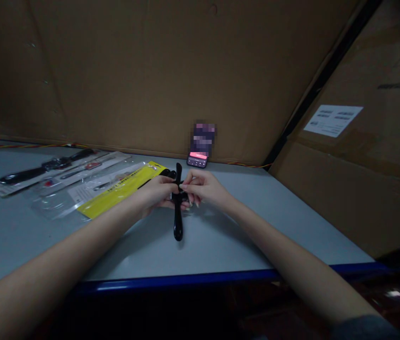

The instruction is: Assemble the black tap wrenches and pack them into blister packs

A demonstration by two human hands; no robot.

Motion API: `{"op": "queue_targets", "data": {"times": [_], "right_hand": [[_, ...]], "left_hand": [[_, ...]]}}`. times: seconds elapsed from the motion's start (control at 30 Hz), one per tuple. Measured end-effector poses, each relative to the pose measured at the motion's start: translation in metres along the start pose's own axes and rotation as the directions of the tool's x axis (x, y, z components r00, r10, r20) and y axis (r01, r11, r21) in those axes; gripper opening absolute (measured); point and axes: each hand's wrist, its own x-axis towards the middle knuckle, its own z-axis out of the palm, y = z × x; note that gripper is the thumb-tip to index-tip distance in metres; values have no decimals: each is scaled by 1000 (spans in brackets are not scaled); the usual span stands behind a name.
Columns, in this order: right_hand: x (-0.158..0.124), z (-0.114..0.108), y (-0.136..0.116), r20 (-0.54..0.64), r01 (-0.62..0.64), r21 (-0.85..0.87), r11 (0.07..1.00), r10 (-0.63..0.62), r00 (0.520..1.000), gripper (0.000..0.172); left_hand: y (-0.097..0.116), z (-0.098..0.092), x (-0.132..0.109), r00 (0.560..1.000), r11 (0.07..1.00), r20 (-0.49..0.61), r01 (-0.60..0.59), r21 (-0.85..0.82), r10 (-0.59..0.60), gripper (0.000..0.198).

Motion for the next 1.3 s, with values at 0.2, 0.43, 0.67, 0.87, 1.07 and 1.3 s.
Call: {"op": "queue_targets", "data": {"times": [0.2,0.43,0.67,0.87,1.07,1.3], "right_hand": [[-2,7,-2,-75,-21,-83,996,15,997,11],[-1,5,1,-87,71,-21,997,-72,994,17],[1,5,5,-179,159,-17,987,-160,971,22],[-1,3,2,-141,215,-151,965,-236,962,23],[-4,-3,-2,-50,197,-288,937,-220,974,18],[-2,-4,2,-88,196,-291,936,-230,969,21]], "left_hand": [[-7,0,5,1000,998,17,-25,55,24,16],[-4,-4,5,997,998,26,-69,2,69,13],[-2,-5,3,994,996,77,-67,-65,72,17],[1,-7,4,997,995,53,-56,-79,60,18],[4,-8,1,999,998,40,-14,-68,17,20],[2,-9,1,994,996,108,10,-93,0,20]]}}
